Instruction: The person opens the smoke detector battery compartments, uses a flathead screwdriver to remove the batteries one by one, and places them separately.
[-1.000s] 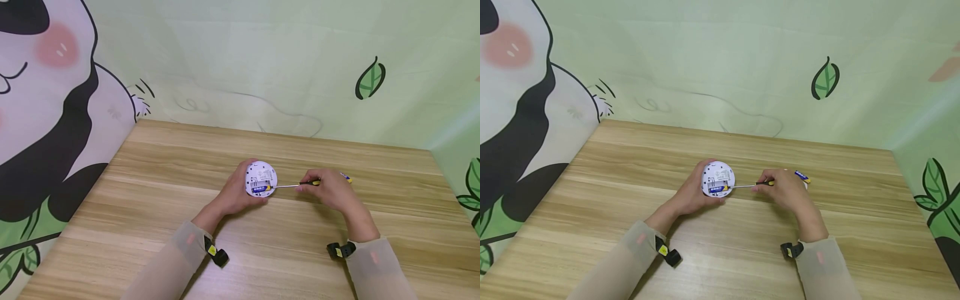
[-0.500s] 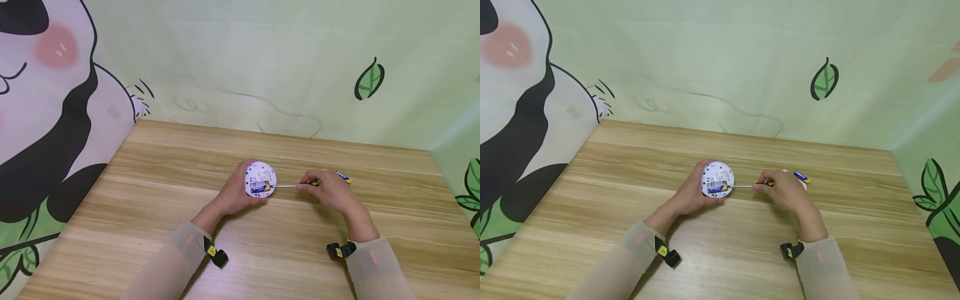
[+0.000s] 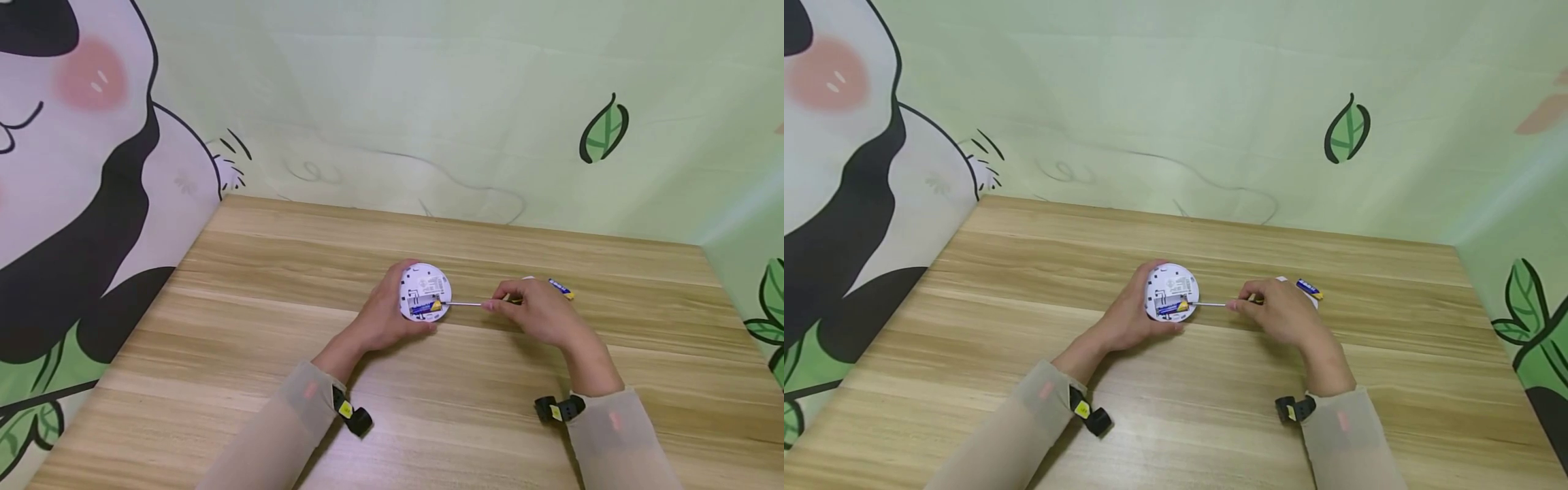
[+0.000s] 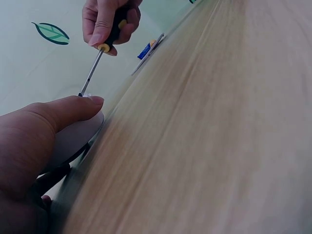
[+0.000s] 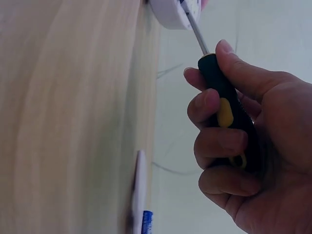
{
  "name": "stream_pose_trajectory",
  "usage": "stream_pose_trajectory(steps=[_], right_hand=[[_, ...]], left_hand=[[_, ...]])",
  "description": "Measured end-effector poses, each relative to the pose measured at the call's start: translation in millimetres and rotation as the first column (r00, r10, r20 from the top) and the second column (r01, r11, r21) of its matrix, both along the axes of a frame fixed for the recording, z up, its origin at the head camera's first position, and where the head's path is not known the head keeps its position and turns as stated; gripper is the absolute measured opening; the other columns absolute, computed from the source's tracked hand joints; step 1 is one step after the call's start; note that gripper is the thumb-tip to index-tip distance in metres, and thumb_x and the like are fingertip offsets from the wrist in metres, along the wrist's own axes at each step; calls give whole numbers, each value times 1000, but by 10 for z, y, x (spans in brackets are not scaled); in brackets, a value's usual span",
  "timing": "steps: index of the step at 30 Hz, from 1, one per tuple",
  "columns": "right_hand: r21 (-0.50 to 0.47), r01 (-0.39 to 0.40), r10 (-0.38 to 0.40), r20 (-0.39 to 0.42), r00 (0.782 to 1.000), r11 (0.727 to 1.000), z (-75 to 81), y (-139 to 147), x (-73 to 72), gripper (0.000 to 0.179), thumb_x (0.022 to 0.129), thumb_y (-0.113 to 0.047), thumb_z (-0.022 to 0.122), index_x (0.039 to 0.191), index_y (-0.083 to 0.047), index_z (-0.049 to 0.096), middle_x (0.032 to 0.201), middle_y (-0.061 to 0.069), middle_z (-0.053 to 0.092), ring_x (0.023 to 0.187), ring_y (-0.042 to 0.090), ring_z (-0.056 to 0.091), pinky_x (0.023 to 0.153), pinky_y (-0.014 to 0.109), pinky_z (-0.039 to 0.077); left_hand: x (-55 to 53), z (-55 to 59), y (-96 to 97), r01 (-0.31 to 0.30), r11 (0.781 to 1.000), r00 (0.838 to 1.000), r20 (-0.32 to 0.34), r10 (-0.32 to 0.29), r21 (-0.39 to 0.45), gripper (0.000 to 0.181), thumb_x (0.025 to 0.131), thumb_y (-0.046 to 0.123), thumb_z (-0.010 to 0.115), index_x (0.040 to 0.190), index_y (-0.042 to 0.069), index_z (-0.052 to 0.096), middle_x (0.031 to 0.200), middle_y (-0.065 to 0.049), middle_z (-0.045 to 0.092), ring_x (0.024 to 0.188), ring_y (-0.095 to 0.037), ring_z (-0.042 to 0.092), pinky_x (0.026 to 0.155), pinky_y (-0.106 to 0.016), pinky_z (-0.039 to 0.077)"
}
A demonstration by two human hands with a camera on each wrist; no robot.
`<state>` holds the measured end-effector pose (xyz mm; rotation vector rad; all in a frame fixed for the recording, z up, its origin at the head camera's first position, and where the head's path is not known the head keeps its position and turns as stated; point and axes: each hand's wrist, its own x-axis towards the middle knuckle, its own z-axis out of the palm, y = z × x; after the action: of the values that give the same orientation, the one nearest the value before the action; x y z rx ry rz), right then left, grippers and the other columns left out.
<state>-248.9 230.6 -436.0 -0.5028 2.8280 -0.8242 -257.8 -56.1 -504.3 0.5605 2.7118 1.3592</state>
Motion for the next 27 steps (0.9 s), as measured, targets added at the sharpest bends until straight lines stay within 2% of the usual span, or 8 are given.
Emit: stream_pose_trajectory(steps=[8, 14, 27], right_hand=[[99, -1, 4, -27, 1000, 995, 158, -73, 80, 26, 99, -41, 69, 90, -18, 75, 68, -5, 57, 67, 15, 49, 61, 30, 39], [158, -9, 21, -71, 997, 987, 223, -124, 135, 27, 99, -43, 67, 92, -19, 76, 72, -4, 65, 69, 15, 53, 62, 30, 41], [168, -21, 36, -83, 996, 985, 257, -157, 175, 28, 99, -43, 67, 88, -19, 74, 61, -6, 53, 61, 14, 47, 56, 29, 36]], left_hand=[[-3, 4, 3, -7, 1000, 1000, 7, 7, -9, 117, 68, 35, 96, 160, 26, 24, 152, -5, 44, 133, -30, 50, 115, -52, 41], [-4, -1, -2, -5, 1000, 1000, 0, 5, -4, 116, 69, 34, 96, 160, 25, 25, 151, -5, 44, 134, -31, 50, 116, -52, 41], [13, 11, 2, -6, 1000, 1000, 4, 6, 3, 116, 69, 34, 96, 160, 25, 24, 152, -6, 44, 134, -31, 50, 116, -52, 41]])
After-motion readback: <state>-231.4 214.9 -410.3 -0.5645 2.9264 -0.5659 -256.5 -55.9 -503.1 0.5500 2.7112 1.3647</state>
